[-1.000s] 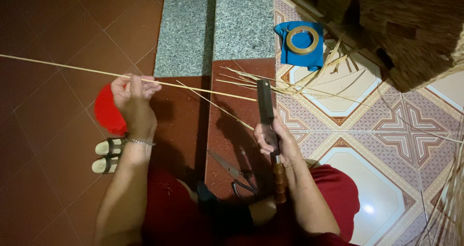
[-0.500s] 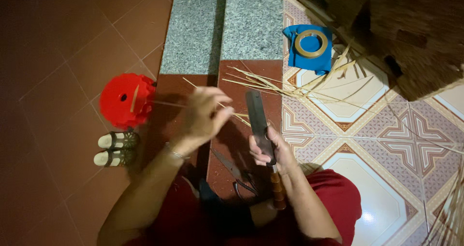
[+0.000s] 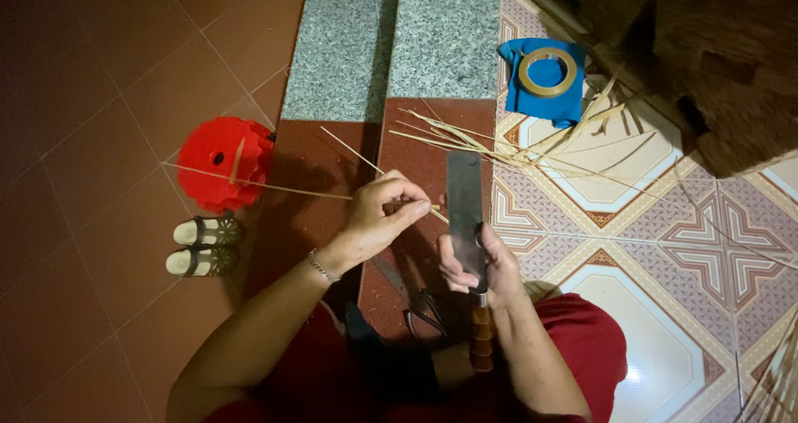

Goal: The person sits on the floor and uses a large knife to sharpen thin bamboo sticks one at a time. The person holds each stick and scrapes it against the blade to create a pointed tip, then sets the finished stick aside.

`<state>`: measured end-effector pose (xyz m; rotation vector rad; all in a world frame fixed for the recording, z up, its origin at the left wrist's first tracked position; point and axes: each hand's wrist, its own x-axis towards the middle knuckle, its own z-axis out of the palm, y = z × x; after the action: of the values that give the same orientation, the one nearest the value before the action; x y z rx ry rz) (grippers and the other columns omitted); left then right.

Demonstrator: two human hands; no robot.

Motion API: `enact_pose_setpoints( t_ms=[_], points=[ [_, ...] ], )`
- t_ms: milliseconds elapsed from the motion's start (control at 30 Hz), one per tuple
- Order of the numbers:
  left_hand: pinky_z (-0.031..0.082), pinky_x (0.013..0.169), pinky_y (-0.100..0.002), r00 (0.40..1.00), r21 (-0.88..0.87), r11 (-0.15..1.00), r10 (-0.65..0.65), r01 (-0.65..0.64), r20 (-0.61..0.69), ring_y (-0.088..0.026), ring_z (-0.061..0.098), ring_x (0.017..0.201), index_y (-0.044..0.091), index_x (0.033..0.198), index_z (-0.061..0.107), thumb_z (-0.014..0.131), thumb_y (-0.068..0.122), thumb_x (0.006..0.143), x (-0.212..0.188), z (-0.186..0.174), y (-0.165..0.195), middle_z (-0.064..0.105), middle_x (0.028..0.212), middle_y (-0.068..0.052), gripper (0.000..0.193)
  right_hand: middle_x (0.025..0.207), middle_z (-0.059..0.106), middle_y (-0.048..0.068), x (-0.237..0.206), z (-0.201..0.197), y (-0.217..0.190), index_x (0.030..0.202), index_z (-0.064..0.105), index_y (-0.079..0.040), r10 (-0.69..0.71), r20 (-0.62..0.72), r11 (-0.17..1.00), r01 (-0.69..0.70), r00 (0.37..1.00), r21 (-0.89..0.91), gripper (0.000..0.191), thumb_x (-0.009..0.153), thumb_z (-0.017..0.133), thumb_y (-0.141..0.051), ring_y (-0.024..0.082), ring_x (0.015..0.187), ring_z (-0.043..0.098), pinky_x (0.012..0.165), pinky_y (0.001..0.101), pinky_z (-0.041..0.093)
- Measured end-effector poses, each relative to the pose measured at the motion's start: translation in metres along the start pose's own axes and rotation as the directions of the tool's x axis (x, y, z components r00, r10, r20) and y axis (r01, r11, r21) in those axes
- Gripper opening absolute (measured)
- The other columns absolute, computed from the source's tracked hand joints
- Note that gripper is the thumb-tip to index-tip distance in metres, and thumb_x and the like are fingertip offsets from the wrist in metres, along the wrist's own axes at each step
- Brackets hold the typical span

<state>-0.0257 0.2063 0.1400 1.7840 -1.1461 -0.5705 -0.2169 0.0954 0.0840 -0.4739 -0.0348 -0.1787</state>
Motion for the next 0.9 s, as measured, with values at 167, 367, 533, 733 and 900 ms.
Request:
enact_pose_setpoints(
  t_ms=[167,367,533,733,900],
  points=[
    [0.05,0.064,-0.025,0.999,-0.028,0.998,0.053,-0.053,-0.011,-0.008,0.062,0.075,0.008,0.095,0.077,0.077,0.017,0.091,-0.005,-0.002,0.01,0.065,0.088,0.0,0.01,0.075,0.05,0.009,-0.003,-0.007,0.006,0.135,0.046,-0.002,0.036,0.043,0.998,-0.038,0.998,0.044,0.063,0.105,0.05,-0.057,0.01,0.051,0.039,0.048,0.0273,0.033],
    [0.05,0.066,-0.025,0.995,-0.015,0.994,0.104,-0.104,-0.014,-0.008,0.062,0.077,0.007,0.095,0.076,0.077,0.016,0.093,-0.005,-0.004,0.012,0.063,0.087,0.0,0.009,0.066,0.045,0.003,-0.003,-0.007,0.007,0.087,0.054,0.004,0.082,0.092,0.996,-0.08,0.992,-0.024,0.07,0.102,0.053,-0.065,0.009,0.049,0.036,0.047,0.0262,0.029],
    [0.05,0.064,-0.024,0.998,-0.055,0.997,0.056,-0.055,0.012,-0.007,0.061,0.074,0.006,0.093,0.076,0.077,0.013,0.092,-0.007,-0.005,0.012,0.064,0.087,0.0,0.008,0.059,0.04,-0.001,-0.002,-0.007,0.006,0.082,0.052,0.002,0.124,0.126,0.992,-0.12,0.984,-0.039,0.073,0.1,0.053,-0.069,0.008,0.047,0.033,0.046,0.0255,0.027],
    [0.051,0.064,-0.022,0.998,-0.116,0.992,0.057,-0.054,0.019,-0.005,0.062,0.076,0.005,0.092,0.075,0.076,0.012,0.092,-0.006,-0.004,0.013,0.064,0.089,0.001,0.007,0.056,0.039,-0.002,-0.003,-0.01,0.008,0.08,0.052,0.0,0.168,0.112,0.986,-0.168,0.979,-0.013,0.074,0.097,0.051,-0.072,0.008,0.046,0.032,0.047,0.0258,0.026],
    [0.047,0.06,-0.022,0.997,-0.088,0.995,0.055,-0.051,0.047,-0.004,0.058,0.071,0.005,0.091,0.075,0.076,0.012,0.092,-0.007,-0.006,0.015,0.063,0.086,0.002,0.007,0.054,0.039,-0.001,-0.003,-0.013,0.009,0.077,0.051,-0.001,0.168,0.116,0.986,-0.169,0.979,0.007,0.075,0.096,0.05,-0.073,0.01,0.044,0.034,0.044,0.0257,0.027]
  ],
)
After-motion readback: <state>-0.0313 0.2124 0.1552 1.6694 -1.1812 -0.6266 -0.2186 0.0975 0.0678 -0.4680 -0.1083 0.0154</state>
